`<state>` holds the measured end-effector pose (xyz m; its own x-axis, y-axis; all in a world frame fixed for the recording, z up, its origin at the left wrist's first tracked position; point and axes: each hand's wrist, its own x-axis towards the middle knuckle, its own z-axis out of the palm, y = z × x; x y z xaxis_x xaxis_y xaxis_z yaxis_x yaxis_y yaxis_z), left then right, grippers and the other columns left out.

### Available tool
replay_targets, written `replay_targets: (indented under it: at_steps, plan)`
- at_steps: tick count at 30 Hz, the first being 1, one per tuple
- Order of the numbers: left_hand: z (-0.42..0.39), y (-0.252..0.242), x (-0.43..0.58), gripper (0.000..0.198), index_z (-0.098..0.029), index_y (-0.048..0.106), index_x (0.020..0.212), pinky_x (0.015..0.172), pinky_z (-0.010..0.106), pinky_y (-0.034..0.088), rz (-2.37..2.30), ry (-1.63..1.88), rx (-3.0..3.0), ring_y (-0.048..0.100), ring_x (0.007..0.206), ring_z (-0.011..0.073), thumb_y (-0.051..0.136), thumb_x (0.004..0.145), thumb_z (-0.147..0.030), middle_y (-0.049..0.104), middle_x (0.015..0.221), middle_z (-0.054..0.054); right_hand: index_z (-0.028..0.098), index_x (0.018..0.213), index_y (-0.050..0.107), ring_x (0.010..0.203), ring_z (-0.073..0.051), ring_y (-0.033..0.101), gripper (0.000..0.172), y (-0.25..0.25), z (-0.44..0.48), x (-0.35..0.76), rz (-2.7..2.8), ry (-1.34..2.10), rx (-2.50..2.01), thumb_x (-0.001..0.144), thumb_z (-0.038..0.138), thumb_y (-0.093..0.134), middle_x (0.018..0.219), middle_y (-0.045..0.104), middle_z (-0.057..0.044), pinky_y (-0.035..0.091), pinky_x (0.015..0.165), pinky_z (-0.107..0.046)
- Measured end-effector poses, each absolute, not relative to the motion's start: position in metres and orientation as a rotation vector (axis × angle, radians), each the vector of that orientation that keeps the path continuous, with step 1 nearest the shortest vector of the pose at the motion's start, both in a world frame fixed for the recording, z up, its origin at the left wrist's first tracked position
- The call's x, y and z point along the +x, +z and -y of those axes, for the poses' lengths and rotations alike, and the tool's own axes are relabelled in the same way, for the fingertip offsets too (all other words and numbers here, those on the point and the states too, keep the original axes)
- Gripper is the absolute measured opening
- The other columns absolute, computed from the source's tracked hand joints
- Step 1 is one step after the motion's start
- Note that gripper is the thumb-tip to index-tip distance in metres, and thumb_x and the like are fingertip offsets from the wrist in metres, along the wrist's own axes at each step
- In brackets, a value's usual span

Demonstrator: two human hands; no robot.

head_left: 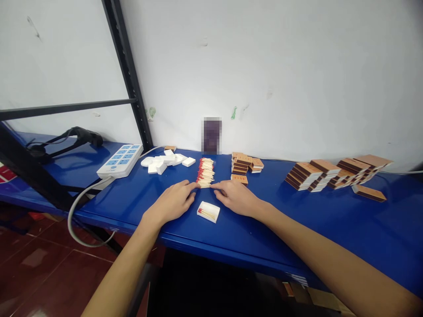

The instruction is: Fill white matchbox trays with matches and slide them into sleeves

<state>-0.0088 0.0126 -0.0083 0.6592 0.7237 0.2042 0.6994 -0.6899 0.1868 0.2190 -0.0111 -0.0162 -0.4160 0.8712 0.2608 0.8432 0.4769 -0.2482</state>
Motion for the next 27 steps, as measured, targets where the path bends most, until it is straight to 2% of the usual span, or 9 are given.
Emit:
replay_targets:
  at_steps: [8, 14, 18, 22, 27]
  plan:
    - [-0.0133, -0.0093, -0.0081, 0.039, -0.025, 0.055, 0.13, 0.087, 0.035, 0.047, -1.193, 0.377, 2.799, 0.062, 0.099, 0.0241, 0.034, 0.098, -0.029, 0.063, 0.106, 0.008, 0.016, 0.119, 0.067, 0.068, -0.016, 0.061, 0.036, -0.0146, 0.0119, 0.2171, 2.349, 0.126, -1.494, 0.093, 0.025, 0.044, 0.082, 0.071, -0.006, 0.039, 0.064, -0.026]
    - [-0.0123, -0.0066, -0.0073, 0.041, -0.024, 0.054, 0.134, 0.083, 0.033, 0.047, -1.199, 0.364, 2.809, 0.062, 0.096, 0.0228, 0.034, 0.098, -0.028, 0.062, 0.105, 0.009, 0.015, 0.119, 0.067, 0.063, -0.015, 0.057, 0.036, -0.0155, 0.011, 0.2177, 2.34, 0.156, -1.49, 0.092, 0.026, 0.044, 0.073, 0.068, -0.005, 0.037, 0.062, -0.025]
    - [-0.0119, -0.0068, -0.0072, 0.042, -0.023, 0.054, 0.134, 0.085, 0.034, 0.047, -1.212, 0.35, 2.803, 0.061, 0.103, 0.0244, 0.034, 0.098, -0.028, 0.063, 0.109, 0.01, 0.017, 0.117, 0.067, 0.062, -0.014, 0.056, 0.034, -0.0147, 0.0113, 0.2168, 2.321, 0.175, -1.516, 0.092, 0.026, 0.045, 0.069, 0.065, -0.003, 0.036, 0.061, -0.024]
    - [-0.0119, -0.0073, -0.0085, 0.04, -0.021, 0.056, 0.132, 0.093, 0.037, 0.045, -1.175, 0.369, 2.793, 0.057, 0.114, 0.0261, 0.036, 0.097, -0.028, 0.066, 0.106, 0.009, 0.018, 0.111, 0.068, 0.06, -0.013, 0.054, 0.029, -0.0146, 0.0125, 0.216, 2.306, 0.196, -1.514, 0.092, 0.025, 0.048, 0.065, 0.062, -0.001, 0.034, 0.06, -0.024]
    - [-0.0114, -0.0049, -0.0097, 0.036, -0.021, 0.058, 0.126, 0.086, 0.034, 0.047, -1.132, 0.413, 2.768, 0.061, 0.101, 0.0241, 0.038, 0.097, -0.029, 0.066, 0.096, 0.007, 0.019, 0.096, 0.07, 0.056, -0.012, 0.05, 0.021, -0.0162, 0.0121, 0.216, 2.264, 0.249, -1.475, 0.09, 0.025, 0.051, 0.06, 0.058, 0.001, 0.031, 0.057, -0.024]
